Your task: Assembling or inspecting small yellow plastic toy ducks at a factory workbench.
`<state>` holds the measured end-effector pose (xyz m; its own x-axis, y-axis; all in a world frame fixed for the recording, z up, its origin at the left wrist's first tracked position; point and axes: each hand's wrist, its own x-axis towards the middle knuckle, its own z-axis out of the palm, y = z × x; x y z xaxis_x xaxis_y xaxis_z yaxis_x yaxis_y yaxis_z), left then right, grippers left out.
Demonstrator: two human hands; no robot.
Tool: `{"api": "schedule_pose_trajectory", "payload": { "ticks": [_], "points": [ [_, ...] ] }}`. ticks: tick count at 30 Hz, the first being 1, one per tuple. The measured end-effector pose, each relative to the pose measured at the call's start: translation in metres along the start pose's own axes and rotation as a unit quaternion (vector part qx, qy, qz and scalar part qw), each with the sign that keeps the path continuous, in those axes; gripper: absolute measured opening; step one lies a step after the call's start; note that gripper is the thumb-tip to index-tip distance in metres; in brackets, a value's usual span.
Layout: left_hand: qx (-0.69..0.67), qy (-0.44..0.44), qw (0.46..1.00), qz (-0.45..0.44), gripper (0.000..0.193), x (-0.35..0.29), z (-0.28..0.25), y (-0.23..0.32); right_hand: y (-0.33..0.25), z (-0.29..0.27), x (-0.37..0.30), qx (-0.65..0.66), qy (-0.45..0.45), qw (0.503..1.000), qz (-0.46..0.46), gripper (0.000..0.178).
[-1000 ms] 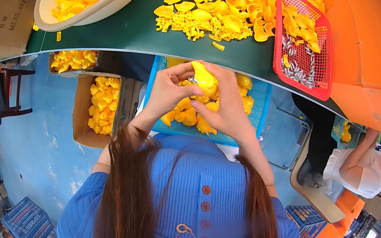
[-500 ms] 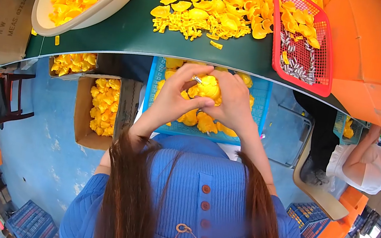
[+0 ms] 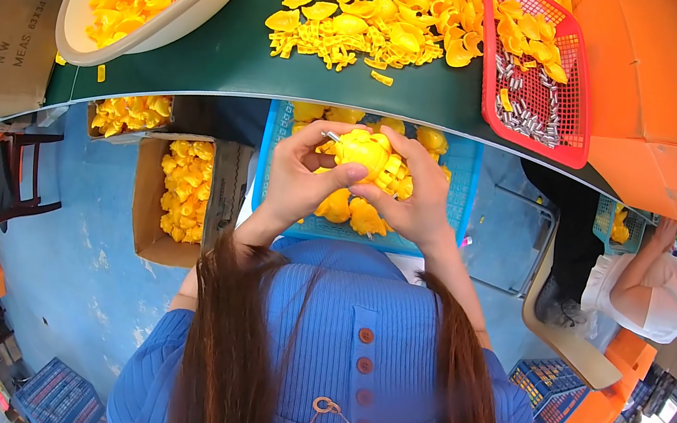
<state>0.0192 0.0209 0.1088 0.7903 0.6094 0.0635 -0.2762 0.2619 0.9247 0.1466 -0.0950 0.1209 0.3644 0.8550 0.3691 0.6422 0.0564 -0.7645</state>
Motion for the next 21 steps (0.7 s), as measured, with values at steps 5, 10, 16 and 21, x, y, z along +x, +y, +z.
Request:
{"api": "schedule_pose_trajectory", "payload": {
  "ticks": [5, 10, 16, 21],
  "points": [
    [-0.047, 0.003, 0.998, -0.041, 0.039, 0.0, -0.009, -0.003, -0.007, -0.014, 0.009, 0.143, -0.09, 0.981, 0.093, 0.069],
    [-0.161, -0.006, 0.985, -0.054, 0.053, 0.006, -0.01, -0.013, -0.009, -0.01, 0.008, 0.126, -0.09, 0.982, 0.105, 0.068],
    [0.034, 0.089, 0.995, 0.037, 0.042, 0.002, 0.004, -0.011, -0.01, 0.003, 0.008, -0.021, 0.023, 0.997, 0.071, 0.065],
    [0.016, 0.05, 0.999, -0.008, 0.052, -0.002, 0.008, -0.008, -0.001, 0.006, 0.009, -0.088, 0.086, 0.992, 0.003, 0.065]
  ]
}}
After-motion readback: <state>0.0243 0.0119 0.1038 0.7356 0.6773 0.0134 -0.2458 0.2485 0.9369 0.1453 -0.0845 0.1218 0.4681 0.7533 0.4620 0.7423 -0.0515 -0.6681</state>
